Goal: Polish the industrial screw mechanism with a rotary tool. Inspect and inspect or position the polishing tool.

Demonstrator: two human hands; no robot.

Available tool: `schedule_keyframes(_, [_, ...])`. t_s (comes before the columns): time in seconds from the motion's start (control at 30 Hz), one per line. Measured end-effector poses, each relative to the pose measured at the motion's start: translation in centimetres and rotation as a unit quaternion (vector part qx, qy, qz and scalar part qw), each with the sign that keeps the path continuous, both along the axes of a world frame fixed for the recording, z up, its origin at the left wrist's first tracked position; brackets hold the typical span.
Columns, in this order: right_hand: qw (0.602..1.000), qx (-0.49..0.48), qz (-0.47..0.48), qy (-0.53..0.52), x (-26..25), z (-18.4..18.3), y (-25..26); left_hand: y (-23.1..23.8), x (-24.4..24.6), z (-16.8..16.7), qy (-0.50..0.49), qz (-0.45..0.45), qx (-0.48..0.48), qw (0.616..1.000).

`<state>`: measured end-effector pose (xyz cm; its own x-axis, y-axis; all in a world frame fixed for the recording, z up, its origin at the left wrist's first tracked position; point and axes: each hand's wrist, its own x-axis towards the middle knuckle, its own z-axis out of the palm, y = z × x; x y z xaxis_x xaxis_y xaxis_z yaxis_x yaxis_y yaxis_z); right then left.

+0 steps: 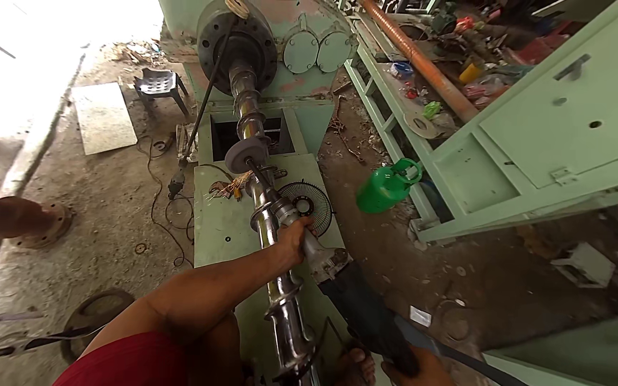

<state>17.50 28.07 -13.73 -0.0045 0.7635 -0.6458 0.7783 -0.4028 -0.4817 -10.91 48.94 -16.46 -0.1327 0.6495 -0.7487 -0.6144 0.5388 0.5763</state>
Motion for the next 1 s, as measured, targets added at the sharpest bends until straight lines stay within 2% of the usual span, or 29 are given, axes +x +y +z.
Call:
schedule_keyframes(0.23, [1.000, 0.005, -0.005, -0.004, -0.2, -0.1, -0.2, 0.2, 0.2, 0.0, 0.000, -0.004, 0.001, 1.000])
schedule_keyframes(0.6, [0.998, -0.011, -0.065, 0.019, 0.8, -0.9, 0.0, 2.7, 3.6, -0.3, -0.014, -0.019, -0.006, 1.000])
schedule_keyframes(1.0, [1.000, -0.014, -0.020, -0.005, 0.8, 0.7, 0.0, 0.9, 2.2, 0.3, -0.023, -0.008, 0.011, 1.000])
